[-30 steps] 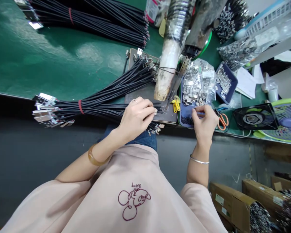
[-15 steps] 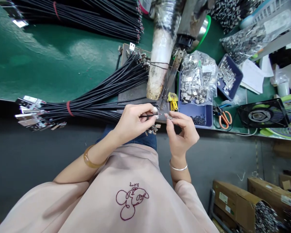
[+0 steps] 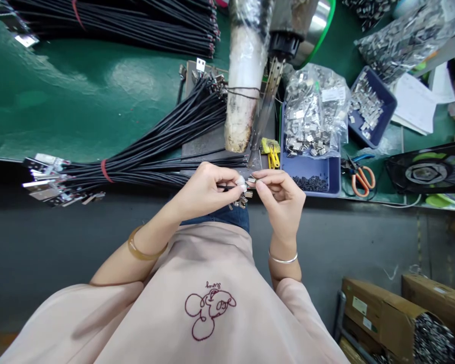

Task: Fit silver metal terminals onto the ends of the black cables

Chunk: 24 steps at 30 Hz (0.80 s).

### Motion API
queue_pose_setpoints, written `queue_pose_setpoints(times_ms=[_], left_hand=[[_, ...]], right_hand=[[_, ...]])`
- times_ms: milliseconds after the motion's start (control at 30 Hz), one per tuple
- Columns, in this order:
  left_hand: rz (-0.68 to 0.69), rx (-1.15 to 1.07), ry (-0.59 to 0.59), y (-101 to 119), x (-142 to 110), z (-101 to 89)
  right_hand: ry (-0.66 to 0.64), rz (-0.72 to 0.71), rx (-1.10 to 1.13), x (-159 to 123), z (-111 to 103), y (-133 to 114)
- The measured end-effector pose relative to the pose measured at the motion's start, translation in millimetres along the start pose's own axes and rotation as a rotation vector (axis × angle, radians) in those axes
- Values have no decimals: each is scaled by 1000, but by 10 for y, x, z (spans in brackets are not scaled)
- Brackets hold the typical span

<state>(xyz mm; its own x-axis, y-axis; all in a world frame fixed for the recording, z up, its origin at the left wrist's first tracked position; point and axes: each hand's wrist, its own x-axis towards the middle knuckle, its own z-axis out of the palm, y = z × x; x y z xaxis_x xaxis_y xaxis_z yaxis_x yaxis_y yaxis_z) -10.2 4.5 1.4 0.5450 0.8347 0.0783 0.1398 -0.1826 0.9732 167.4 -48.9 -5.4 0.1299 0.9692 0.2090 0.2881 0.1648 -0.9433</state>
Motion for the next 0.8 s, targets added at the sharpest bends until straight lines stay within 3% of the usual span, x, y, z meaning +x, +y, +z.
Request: queue_pose_setpoints(times_ms=[100,200,333,467,533,700,800], left_hand=[[-66,-74,-65,20,1,-33],[-113,-152,-51,22,5,-40],[-130,-209,20,4,14,-19],[-105,-236,66,-10,14,27],[-108,-243,106,-6,16,50],[-122,-250,185,14,43,75],[-126,-245,217,2,59,77]], right_hand=[[-62,56,46,19,-9,23],[-6,-3,32,9,4,19],[180,-280,-166,-48,40,-29],[165,-530,-382,-92,77,-41],[186,-527,-380,-91,87,-18],[177,-320,-197,-48,74,56],[151,-363,-255,-27,74,70]])
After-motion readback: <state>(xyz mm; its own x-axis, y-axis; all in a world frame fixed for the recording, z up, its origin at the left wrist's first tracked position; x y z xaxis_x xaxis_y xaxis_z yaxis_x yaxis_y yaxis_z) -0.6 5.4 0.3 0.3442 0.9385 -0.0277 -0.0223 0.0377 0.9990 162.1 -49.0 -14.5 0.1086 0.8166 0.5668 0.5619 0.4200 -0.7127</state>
